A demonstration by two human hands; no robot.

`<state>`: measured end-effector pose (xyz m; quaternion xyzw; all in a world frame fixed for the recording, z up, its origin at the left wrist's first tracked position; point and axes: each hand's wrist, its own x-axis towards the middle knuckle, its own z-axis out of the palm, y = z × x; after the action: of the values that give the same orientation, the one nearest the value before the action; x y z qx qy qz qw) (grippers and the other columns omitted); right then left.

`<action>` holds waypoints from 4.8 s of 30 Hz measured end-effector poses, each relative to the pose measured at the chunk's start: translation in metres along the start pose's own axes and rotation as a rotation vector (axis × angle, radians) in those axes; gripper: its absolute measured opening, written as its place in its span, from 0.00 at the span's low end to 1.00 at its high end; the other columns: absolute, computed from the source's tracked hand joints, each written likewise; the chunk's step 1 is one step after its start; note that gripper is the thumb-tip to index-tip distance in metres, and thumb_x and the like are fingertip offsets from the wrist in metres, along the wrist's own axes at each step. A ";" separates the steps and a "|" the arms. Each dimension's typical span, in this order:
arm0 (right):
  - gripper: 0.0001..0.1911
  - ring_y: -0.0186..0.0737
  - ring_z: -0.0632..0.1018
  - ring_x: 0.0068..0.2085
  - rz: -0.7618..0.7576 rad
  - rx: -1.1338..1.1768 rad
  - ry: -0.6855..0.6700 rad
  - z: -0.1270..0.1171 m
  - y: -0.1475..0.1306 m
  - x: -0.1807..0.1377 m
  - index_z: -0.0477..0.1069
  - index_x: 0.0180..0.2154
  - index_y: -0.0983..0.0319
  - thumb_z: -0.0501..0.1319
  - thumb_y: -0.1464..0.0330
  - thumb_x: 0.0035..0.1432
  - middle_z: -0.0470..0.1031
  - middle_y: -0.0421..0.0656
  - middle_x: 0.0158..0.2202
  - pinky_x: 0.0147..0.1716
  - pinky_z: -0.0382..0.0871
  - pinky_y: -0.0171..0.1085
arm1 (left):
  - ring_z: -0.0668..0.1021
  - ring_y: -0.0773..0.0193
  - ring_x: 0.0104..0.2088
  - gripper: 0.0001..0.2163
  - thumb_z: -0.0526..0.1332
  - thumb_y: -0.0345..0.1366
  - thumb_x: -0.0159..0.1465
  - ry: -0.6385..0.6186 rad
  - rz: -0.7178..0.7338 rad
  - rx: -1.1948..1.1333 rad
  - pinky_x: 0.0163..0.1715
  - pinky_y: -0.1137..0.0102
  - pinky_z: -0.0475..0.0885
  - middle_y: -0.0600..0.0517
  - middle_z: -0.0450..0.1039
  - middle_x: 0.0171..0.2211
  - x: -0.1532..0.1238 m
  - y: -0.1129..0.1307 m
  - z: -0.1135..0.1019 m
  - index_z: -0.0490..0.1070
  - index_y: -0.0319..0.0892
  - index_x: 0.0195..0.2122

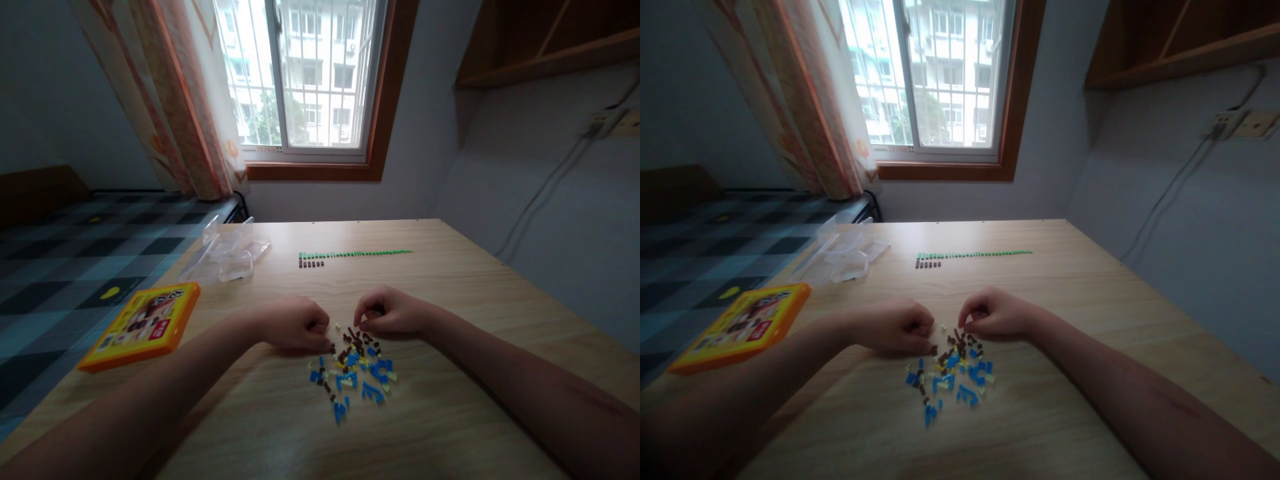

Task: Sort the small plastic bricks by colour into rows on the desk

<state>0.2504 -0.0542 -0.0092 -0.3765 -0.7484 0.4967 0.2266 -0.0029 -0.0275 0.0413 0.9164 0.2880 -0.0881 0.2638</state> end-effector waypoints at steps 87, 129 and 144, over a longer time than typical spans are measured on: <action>0.08 0.36 0.75 0.33 -0.205 -0.787 0.281 0.006 -0.002 0.009 0.77 0.38 0.61 0.59 0.67 0.63 0.78 0.43 0.34 0.34 0.63 0.33 | 0.66 0.69 0.24 0.10 0.66 0.41 0.54 0.160 0.034 -0.040 0.25 0.72 0.56 0.58 0.66 0.22 0.008 -0.012 0.007 0.68 0.42 0.25; 0.07 0.29 0.67 0.25 -0.322 -0.438 0.128 0.025 -0.027 -0.010 0.78 0.35 0.63 0.62 0.68 0.59 0.69 0.37 0.23 0.26 0.59 0.31 | 0.74 0.67 0.30 0.06 0.61 0.33 0.59 0.534 0.002 -0.010 0.32 0.73 0.67 0.54 0.75 0.31 0.021 -0.018 0.023 0.79 0.45 0.33; 0.07 0.31 0.70 0.27 -0.433 -0.786 0.304 0.005 -0.027 -0.015 0.77 0.38 0.60 0.59 0.70 0.62 0.73 0.39 0.29 0.29 0.61 0.33 | 0.74 0.66 0.31 0.09 0.60 0.35 0.62 0.596 -0.018 0.044 0.33 0.71 0.68 0.53 0.74 0.35 0.021 -0.018 0.030 0.76 0.47 0.42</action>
<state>0.2468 -0.0745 0.0145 -0.3375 -0.8992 0.0565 0.2725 0.0032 -0.0211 0.0013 0.9048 0.3588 0.1763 0.1467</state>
